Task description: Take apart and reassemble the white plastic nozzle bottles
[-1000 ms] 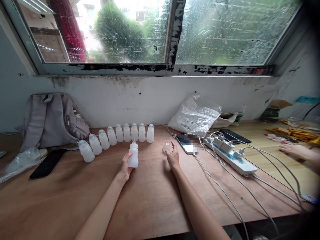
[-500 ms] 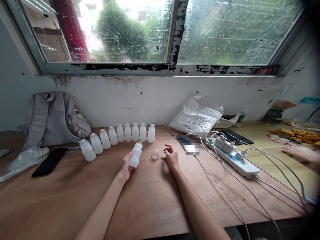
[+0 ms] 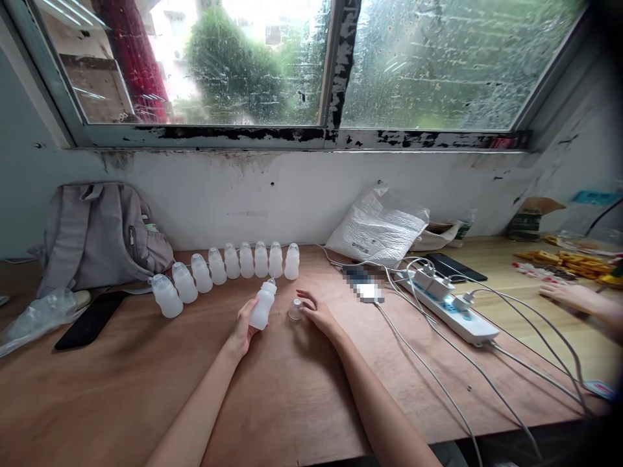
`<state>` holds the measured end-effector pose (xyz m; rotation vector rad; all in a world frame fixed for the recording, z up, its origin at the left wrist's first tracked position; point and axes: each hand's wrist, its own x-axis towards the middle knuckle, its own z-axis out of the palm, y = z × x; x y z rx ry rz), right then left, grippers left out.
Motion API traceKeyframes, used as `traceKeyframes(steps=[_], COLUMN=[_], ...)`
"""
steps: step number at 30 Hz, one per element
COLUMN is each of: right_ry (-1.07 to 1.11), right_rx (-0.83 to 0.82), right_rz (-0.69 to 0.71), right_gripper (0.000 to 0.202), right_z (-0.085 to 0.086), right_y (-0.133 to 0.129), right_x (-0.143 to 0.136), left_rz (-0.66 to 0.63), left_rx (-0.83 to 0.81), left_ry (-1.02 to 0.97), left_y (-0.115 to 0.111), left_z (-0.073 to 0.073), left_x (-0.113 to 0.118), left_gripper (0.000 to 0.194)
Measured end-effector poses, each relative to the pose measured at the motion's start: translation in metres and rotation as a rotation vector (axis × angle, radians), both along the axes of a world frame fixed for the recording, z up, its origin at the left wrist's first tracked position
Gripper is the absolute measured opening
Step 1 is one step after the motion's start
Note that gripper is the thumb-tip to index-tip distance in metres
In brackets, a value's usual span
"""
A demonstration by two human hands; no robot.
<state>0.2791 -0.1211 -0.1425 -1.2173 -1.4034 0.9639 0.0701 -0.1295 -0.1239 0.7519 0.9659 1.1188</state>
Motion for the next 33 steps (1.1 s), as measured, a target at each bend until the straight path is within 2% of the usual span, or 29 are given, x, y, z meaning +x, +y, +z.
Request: traceKeyframes(steps=[2,4,7,10,13,18,24,29,33], right_ry=[0.052,0.166,0.492,0.657,0.685,0.622,0.573,0.559,0.572], right_rx=[-0.022,-0.026,-0.006,-0.006,-0.045,-0.093,-0.120,-0.153,-0.184], right_rz=[0.012,-0.092,-0.257,-0.279,-0.225,-0.056,-0.012,-0.002,0.059], right_gripper=[0.031,0.029,0.031,0.026,0.025,0.025,0.028,0.028,0.027], right_z=[0.001,0.002,0.005,0.008,0.009,0.006,0.007,0.012,0.014], right_y=[-0.001,0.000,0.003,0.005,0.004,0.001,-0.003,-0.007,-0.009], right_x=[-0.004,-0.006,-0.004,0.000,-0.001,-0.016,-0.022,-0.022,-0.021], left_rz=[-0.010,-0.028,-0.061,-0.112,-0.160,-0.181,-0.180,-0.088,0.004], left_rx=[0.034,0.085,0.148,0.199,0.234,0.277,0.279,0.264,0.271], left_ry=[0.028,0.081,0.196,0.257,0.268,0.263,0.267,0.242,0.242], left_y=[-0.001,-0.003,-0.006,-0.007,-0.007,-0.004,-0.004,-0.006,-0.008], left_z=[0.001,0.004,0.010,0.012,0.010,0.004,0.003,0.004,0.002], left_x=[0.000,0.000,0.000,0.001,0.002,0.003,0.004,0.005,0.008], left_gripper=[0.041,0.040,0.039,0.038,0.038,0.038,0.037,0.035,0.030])
